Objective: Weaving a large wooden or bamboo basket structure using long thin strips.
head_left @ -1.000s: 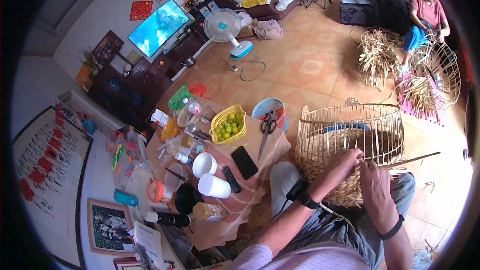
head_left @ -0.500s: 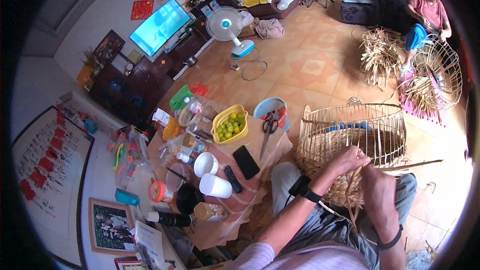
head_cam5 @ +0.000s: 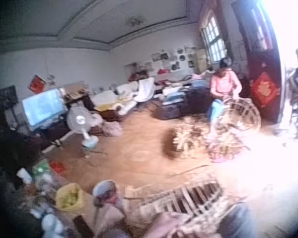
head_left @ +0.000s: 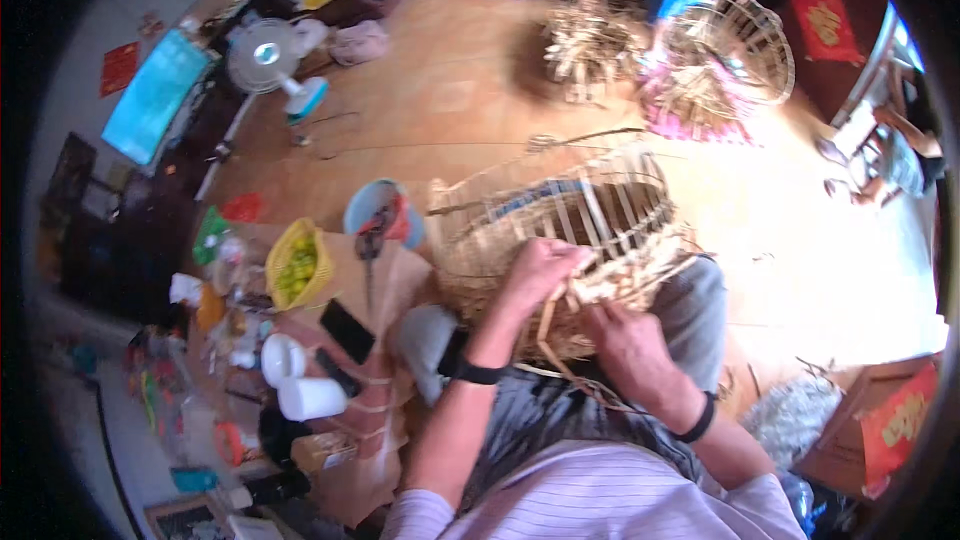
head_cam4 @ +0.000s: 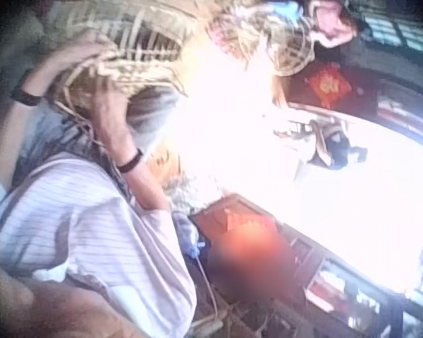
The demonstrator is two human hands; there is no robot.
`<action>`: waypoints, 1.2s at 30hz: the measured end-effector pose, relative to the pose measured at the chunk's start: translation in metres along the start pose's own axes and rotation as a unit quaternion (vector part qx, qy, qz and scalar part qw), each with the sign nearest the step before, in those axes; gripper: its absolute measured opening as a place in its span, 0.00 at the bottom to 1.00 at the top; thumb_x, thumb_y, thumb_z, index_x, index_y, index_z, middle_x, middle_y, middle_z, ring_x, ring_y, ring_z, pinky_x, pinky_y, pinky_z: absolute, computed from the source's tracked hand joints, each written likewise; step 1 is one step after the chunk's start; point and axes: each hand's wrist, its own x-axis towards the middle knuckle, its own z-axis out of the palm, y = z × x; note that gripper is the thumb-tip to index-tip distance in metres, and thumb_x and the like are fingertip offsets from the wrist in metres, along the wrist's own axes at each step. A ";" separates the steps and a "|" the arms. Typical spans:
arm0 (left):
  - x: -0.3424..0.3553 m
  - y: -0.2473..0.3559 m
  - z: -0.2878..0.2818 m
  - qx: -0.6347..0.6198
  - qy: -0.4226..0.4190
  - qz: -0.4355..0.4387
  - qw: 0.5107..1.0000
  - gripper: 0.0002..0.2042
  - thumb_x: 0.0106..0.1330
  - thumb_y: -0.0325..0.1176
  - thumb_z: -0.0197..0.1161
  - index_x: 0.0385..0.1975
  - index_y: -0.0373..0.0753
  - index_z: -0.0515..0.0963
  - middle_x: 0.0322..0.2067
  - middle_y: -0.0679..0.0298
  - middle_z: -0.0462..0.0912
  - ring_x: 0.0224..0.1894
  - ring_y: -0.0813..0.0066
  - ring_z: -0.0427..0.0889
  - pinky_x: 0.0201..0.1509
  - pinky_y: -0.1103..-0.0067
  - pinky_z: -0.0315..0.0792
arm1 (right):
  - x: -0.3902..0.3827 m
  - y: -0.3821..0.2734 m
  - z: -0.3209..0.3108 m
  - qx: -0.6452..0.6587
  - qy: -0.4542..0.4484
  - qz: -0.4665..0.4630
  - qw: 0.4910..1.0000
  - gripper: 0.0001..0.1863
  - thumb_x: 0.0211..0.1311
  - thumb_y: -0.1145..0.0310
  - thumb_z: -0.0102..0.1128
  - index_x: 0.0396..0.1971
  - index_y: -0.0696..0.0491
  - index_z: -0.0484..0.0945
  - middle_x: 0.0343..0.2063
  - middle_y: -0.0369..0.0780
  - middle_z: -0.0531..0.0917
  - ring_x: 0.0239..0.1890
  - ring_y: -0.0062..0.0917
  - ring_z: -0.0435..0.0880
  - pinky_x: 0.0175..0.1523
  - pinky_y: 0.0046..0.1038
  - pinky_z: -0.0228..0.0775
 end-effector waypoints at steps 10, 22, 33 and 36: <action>0.002 -0.013 0.015 0.078 0.033 -0.019 0.996 0.16 0.61 0.19 0.62 0.48 0.34 0.88 0.37 0.65 0.90 0.38 0.82 0.84 0.44 0.82 0.78 | 0.038 0.039 -0.011 0.030 0.081 0.079 0.993 0.10 0.62 0.71 0.62 0.43 0.50 0.78 0.35 0.44 0.81 0.35 0.44 0.86 0.35 0.43 0.78; 0.022 -0.007 0.013 0.222 -0.011 -0.060 0.973 0.09 0.55 0.25 0.65 0.34 0.33 0.87 0.26 0.55 0.87 0.29 0.74 0.83 0.35 0.72 0.76 | 0.046 0.037 -0.008 -0.023 0.071 0.018 0.997 0.12 0.58 0.73 0.62 0.42 0.53 0.75 0.35 0.43 0.76 0.35 0.41 0.83 0.36 0.41 0.76; 0.008 -0.016 0.024 0.231 0.044 -0.007 0.972 0.12 0.57 0.24 0.65 0.41 0.34 0.82 0.33 0.46 0.87 0.37 0.53 0.87 0.42 0.63 0.77 | 0.057 0.040 0.001 -0.047 0.045 0.026 0.998 0.09 0.60 0.74 0.63 0.39 0.55 0.74 0.35 0.46 0.76 0.29 0.44 0.83 0.32 0.43 0.76; 0.000 -0.028 0.032 0.321 0.144 0.101 0.931 0.13 0.57 0.22 0.63 0.43 0.35 0.79 0.33 0.44 0.85 0.38 0.44 0.86 0.44 0.58 0.76 | 0.057 0.041 0.006 -0.010 0.055 0.040 0.998 0.09 0.60 0.73 0.64 0.38 0.55 0.73 0.35 0.47 0.76 0.28 0.46 0.83 0.32 0.44 0.76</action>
